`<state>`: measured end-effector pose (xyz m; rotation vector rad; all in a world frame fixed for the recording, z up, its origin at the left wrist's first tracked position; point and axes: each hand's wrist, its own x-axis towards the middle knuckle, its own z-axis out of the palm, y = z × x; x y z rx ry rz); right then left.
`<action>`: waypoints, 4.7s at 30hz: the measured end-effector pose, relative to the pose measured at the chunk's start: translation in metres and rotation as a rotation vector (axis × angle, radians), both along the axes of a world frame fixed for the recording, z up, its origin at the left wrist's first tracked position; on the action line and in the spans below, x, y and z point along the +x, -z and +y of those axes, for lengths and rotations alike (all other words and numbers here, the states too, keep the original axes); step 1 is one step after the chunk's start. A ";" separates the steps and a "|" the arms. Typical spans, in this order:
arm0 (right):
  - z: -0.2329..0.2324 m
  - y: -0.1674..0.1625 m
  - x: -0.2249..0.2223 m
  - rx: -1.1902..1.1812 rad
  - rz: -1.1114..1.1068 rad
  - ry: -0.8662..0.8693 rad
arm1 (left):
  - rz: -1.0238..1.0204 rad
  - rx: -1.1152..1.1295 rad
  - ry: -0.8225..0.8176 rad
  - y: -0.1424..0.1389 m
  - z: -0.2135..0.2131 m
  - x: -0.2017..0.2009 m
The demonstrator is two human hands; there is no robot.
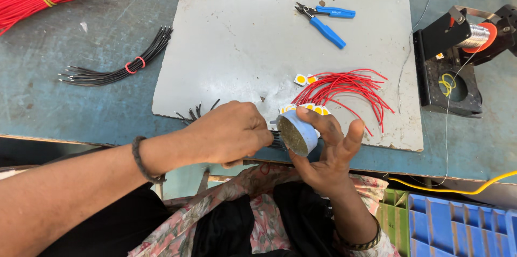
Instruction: The person solders black wires to small square LED modules using a soldering iron and flux. They strip wire ends with pliers, apply flux, and solder each connection before moving to the next unit.
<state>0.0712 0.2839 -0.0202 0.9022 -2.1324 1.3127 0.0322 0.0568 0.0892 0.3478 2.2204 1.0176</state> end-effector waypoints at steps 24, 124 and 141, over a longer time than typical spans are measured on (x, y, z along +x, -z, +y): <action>-0.003 0.001 -0.001 0.057 0.048 0.038 | -0.042 0.070 -0.134 0.011 0.002 -0.003; -0.009 0.000 0.004 -0.329 -0.308 -0.064 | 0.147 0.153 -0.060 0.003 -0.010 0.008; -0.005 -0.002 0.002 -0.330 -0.398 -0.061 | 1.534 -0.143 0.594 0.023 -0.030 0.017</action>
